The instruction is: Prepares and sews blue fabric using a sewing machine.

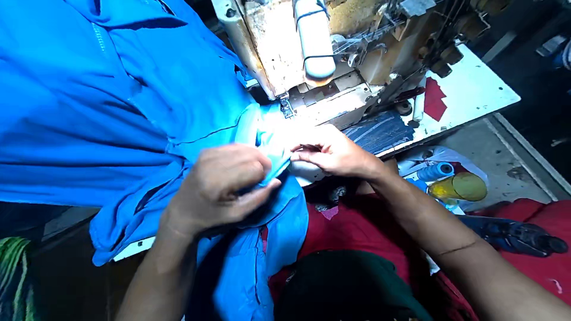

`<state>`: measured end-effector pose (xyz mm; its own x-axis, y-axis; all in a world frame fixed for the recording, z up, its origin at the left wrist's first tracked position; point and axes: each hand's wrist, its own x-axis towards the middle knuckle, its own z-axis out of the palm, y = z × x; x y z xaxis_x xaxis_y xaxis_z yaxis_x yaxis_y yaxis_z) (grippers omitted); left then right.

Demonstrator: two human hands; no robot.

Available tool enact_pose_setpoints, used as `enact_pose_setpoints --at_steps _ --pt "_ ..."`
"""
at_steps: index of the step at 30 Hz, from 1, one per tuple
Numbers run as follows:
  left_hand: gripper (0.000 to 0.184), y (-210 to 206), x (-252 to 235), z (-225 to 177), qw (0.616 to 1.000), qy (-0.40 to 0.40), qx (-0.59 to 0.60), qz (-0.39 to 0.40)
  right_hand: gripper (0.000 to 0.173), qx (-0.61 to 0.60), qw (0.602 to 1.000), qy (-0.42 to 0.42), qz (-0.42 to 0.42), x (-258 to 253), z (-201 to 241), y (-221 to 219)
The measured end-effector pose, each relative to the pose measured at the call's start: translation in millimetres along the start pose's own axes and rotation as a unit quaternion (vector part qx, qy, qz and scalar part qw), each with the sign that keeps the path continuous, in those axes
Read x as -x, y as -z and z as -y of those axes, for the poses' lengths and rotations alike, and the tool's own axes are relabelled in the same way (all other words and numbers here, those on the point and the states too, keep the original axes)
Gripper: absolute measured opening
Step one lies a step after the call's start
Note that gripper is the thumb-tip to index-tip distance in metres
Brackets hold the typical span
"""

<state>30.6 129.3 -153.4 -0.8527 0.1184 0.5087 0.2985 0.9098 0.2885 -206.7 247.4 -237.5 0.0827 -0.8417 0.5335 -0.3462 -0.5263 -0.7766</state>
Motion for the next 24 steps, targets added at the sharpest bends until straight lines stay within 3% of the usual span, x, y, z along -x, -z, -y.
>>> enact_pose_setpoints --at_steps 3,5,7,9,14,24 --pt "0.022 -38.1 6.8 -5.7 0.997 -0.001 0.058 -0.046 0.013 -0.017 0.999 0.025 0.028 15.2 11.3 -3.3" --pt "0.023 -56.7 13.6 -1.1 0.997 0.036 -0.015 -0.072 0.012 0.037 0.999 0.028 0.004 28.8 10.7 -5.8" --pt "0.033 -66.4 24.4 10.0 0.982 0.091 -0.167 -0.01 0.012 0.069 0.997 0.0 -0.027 45.5 6.4 -9.5" --pt "0.031 -71.7 35.9 25.0 0.957 0.139 -0.249 0.059 0.012 0.066 0.995 -0.031 -0.067 61.2 2.0 -14.9" --pt "0.009 -72.0 38.1 19.3 0.937 0.176 -0.296 0.053 0.011 0.038 0.986 -0.098 -0.13 77.1 -3.9 -22.1" --pt "0.02 -50.9 14.9 48.6 0.926 0.17 -0.334 0.035 0.007 0.065 0.98 -0.093 -0.166 39.7 -23.1 -21.6"
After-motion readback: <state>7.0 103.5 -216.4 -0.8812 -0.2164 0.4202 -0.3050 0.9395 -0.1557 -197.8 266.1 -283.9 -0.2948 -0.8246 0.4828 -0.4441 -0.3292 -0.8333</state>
